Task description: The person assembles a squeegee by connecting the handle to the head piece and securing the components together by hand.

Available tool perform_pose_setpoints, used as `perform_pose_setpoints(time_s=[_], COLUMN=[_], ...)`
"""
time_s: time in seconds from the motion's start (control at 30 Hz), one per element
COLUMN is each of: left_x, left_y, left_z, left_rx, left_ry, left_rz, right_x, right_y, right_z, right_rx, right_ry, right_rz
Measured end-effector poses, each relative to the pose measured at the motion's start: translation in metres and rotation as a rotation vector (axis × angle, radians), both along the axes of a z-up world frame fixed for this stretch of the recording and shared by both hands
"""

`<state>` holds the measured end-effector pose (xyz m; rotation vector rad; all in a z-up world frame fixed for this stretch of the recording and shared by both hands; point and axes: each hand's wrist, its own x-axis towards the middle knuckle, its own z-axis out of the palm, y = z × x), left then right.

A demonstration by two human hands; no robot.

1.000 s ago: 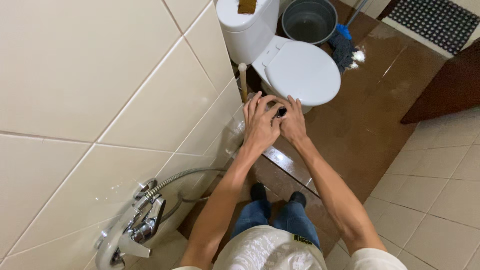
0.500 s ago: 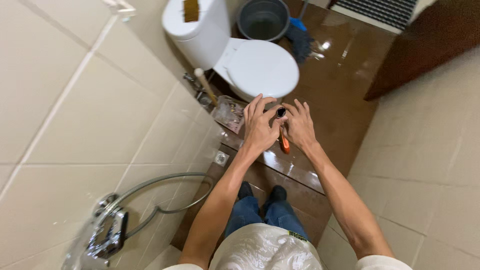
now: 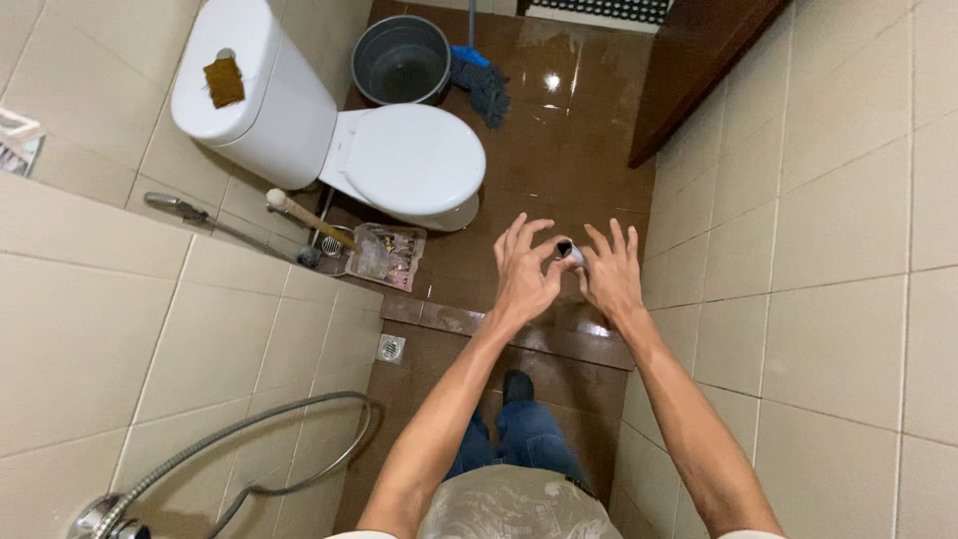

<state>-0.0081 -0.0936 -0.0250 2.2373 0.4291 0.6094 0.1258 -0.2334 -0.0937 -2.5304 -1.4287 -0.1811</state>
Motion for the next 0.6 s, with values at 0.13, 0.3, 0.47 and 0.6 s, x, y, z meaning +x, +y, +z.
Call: perform_pose_setpoints(time_s=[0.13, 0.3, 0.47, 0.6], left_x=[0.009, 0.004, -0.021, -0.056], left_y=[-0.016, -0.015, 0.017, 0.053], left_z=[-0.02, -0.048, -0.063, -0.056], left_rx=[0.021, -0.099, -0.102, -0.044], left_ry=[0.025, 0.094, 0.107, 0.12], left_rz=[-0.048, -0.037, 0.016, 0.049], right_x=[0.007, -0.008, -0.026, -0.056], right_y=[-0.025, -0.016, 0.025, 0.065], right_z=[-0.027, -0.06, -0.065, -0.064], right_rx=[-0.026, 0.021, -0.018, -0.001], right_ry=[0.003, 0.028, 0.064, 0.116], right_rz=[-0.046, -0.016, 0.031, 0.072])
